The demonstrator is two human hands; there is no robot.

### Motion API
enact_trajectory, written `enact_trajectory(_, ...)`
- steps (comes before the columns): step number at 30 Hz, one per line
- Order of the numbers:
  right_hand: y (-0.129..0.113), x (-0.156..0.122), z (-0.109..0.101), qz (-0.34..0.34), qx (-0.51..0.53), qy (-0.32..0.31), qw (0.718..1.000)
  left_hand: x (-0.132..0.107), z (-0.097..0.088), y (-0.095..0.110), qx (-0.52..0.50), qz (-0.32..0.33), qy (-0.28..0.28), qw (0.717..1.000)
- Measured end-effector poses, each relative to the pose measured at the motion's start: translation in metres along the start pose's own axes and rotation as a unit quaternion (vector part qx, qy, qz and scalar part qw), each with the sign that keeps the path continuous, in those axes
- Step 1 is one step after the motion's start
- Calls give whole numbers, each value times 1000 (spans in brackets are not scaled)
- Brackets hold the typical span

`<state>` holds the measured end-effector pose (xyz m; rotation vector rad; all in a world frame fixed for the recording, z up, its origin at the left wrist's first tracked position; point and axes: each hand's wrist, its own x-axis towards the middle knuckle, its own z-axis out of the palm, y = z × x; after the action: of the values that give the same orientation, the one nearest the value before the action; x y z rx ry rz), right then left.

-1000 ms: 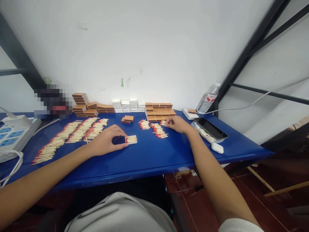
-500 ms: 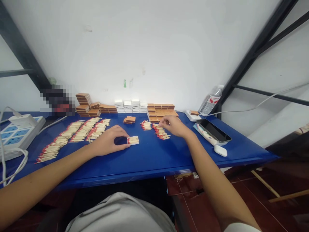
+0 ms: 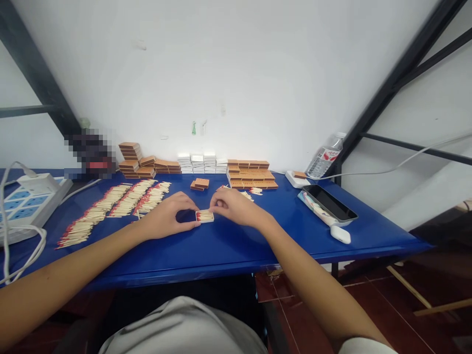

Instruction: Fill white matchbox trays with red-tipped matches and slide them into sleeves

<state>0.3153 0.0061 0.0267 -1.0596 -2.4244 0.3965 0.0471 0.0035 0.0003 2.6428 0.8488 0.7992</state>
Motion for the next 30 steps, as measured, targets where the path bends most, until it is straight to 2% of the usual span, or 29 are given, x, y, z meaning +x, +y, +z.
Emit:
enact_trajectory(2,20,1,-16,15,7,55,998,0,0,-1,1,1,1,1000)
enact_trajectory(5,61,-4,-47,92,-31,100,990,0,0,-2,0,1,2,1000)
enact_trajectory(8,101,-19,-66,177,-64,93,978,0,0,-3,3,2,-1,1000)
enact_trajectory(11,123,-34,-67,205,-69,69,974,1,0,-3,7,2,-3,1000)
enact_trajectory(17,134,-43,-61,228,-63,28,971,0,-1,-2,4,1,2,1000)
enact_trajectory(30,141,-45,-64,246,-68,-3,967,1,-2,1,8,4,-3,1000)
